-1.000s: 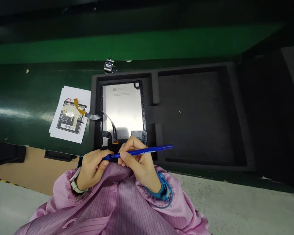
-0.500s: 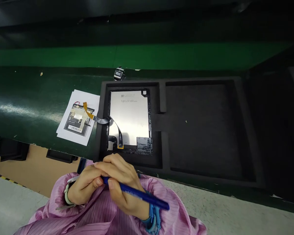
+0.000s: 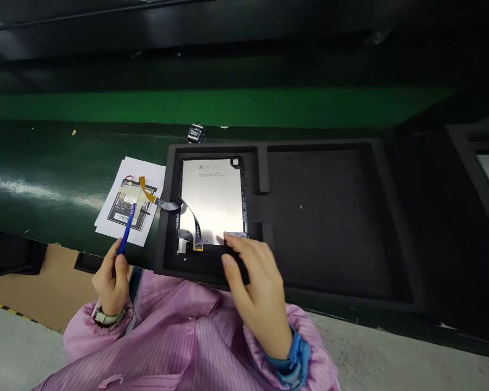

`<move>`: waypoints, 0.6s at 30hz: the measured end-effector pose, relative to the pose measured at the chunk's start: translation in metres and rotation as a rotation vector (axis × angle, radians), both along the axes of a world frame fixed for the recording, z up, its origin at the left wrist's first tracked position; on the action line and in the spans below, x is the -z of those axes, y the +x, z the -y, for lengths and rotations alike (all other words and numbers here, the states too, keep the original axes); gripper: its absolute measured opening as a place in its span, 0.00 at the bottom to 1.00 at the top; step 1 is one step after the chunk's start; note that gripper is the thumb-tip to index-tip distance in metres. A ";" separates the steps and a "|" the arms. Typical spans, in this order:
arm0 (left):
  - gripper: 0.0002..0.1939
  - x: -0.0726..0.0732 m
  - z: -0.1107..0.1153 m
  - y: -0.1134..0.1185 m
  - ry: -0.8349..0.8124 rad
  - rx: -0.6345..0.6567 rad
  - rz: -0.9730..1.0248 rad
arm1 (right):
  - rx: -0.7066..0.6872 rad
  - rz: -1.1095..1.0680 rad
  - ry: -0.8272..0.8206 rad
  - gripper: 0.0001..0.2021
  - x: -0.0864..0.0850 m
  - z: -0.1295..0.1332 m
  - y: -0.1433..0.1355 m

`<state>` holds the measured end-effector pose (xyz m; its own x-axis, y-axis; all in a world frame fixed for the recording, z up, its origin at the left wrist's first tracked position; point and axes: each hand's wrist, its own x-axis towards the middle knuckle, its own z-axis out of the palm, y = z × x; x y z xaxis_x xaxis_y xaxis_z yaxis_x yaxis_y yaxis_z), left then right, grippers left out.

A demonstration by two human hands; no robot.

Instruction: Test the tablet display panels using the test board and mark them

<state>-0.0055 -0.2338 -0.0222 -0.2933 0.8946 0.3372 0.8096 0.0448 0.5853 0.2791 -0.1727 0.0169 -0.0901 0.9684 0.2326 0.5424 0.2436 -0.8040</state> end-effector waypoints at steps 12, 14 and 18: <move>0.23 -0.009 -0.084 0.014 0.030 0.268 -0.391 | 0.167 0.443 0.058 0.21 0.024 -0.019 0.006; 0.20 -0.015 -0.080 0.024 0.082 0.274 -0.262 | 0.166 0.505 0.044 0.23 0.026 -0.022 0.000; 0.18 -0.022 -0.054 0.057 -0.024 0.450 -0.259 | 0.137 0.529 -0.007 0.27 0.030 -0.026 -0.014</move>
